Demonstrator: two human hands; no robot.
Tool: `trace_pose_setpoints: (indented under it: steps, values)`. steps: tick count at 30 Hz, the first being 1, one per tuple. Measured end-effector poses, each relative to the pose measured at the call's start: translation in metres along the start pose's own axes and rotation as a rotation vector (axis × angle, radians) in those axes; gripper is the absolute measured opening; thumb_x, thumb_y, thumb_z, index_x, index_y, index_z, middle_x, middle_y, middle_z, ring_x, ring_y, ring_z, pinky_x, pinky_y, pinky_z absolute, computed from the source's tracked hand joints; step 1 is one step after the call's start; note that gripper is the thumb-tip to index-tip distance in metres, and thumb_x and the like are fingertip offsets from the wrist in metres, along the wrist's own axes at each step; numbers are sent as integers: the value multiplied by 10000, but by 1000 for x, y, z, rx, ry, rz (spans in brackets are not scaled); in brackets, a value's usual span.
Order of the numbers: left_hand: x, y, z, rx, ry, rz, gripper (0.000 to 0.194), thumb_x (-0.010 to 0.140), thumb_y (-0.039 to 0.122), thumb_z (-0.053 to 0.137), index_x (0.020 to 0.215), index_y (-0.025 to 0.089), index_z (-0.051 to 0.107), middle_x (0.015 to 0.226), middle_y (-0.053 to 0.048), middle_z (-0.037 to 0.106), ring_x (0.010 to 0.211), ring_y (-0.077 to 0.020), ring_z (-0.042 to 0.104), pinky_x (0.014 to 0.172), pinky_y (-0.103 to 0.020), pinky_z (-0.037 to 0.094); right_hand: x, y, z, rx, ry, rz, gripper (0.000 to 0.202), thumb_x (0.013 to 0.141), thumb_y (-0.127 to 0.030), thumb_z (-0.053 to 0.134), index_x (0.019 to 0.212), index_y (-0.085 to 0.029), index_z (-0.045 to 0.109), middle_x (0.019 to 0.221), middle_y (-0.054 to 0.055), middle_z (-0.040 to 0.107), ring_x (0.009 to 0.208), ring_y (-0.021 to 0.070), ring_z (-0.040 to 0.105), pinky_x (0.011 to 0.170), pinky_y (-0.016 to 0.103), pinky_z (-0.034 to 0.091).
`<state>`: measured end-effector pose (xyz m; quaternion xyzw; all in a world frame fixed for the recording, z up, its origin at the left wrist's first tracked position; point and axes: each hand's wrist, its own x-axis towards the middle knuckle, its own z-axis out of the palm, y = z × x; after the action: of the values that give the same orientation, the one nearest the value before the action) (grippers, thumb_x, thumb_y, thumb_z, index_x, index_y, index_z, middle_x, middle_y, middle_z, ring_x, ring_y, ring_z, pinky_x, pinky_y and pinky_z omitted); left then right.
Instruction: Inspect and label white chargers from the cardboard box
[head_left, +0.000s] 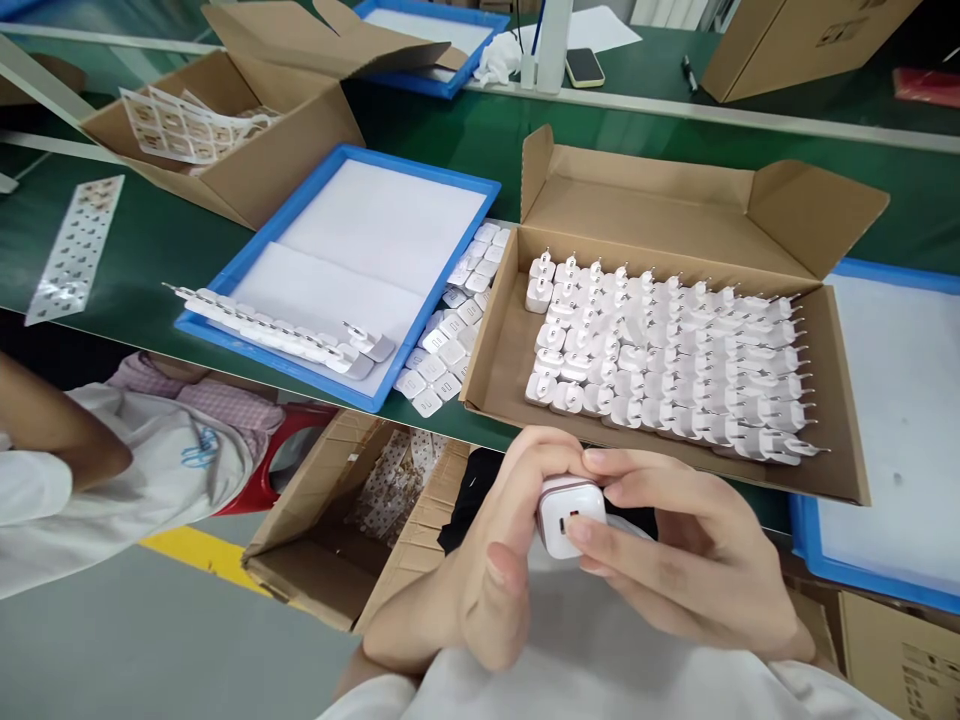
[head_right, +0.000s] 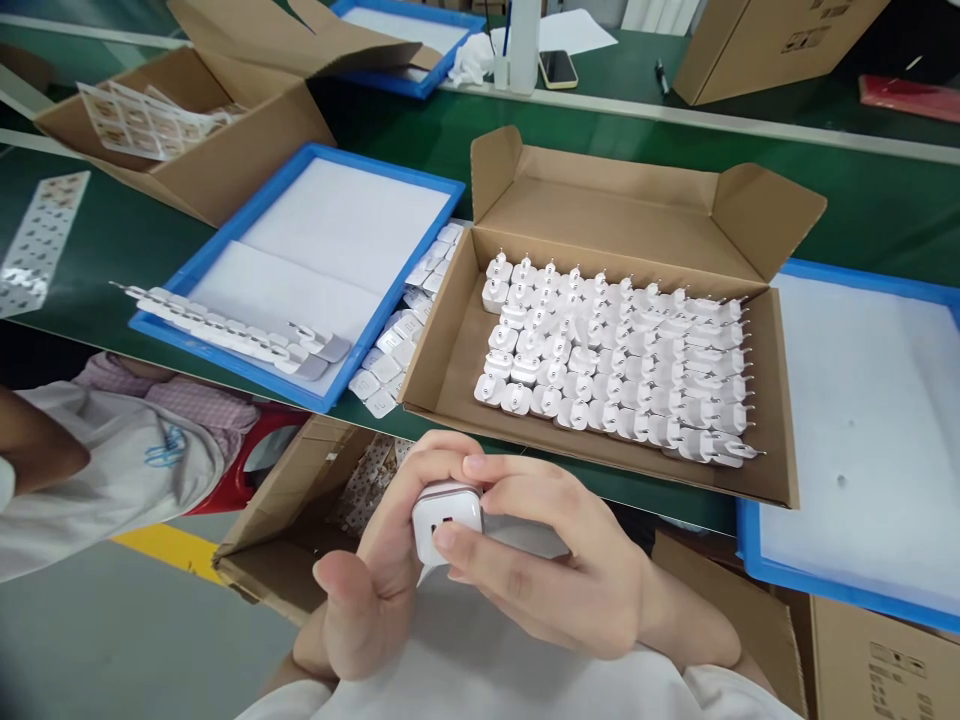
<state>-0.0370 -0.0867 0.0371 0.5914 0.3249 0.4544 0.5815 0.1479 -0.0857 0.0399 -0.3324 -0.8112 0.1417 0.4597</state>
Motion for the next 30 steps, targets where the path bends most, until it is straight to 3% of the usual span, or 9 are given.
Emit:
trace_pose_setpoints:
  steps: [10,14,16,24,30]
  values:
    - [0,0,2,-66,15,-35,700,1016,737,170,1233,235,606,1141,-89,517,1010,-269,514,961,-455,430,4,4,4,45,31,-99,216,966,-118,617,1132,-86,751,1088,121,610,1222,269,668,1018,372,644]
    - [2,4,2,-157,4,-71,702,1018,739,167,1215,235,615,1169,-95,539,1099,-291,535,1040,-482,416,-1,7,13,197,146,-60,505,1010,-250,618,1493,-117,552,1199,144,600,1207,274,660,979,408,656]
    - [3,6,1,-193,-16,-89,707,1009,755,170,1187,235,615,1183,-97,548,1151,-303,537,1085,-496,403,-2,7,17,245,205,2,608,996,-261,651,1566,-157,466,1241,147,598,1159,269,675,933,416,667]
    - [1,7,1,-214,-18,-128,718,991,781,169,1121,230,612,1159,-96,538,1083,-288,539,1046,-494,422,5,4,15,53,200,42,387,980,-304,694,1354,-209,663,1121,115,685,977,241,727,779,358,671]
    - [1,7,1,-237,-31,-139,708,986,788,177,1120,236,599,1180,-96,525,1096,-289,533,1056,-490,417,5,4,15,42,195,39,275,993,-297,682,1244,-188,703,1102,113,679,956,225,721,763,346,668]
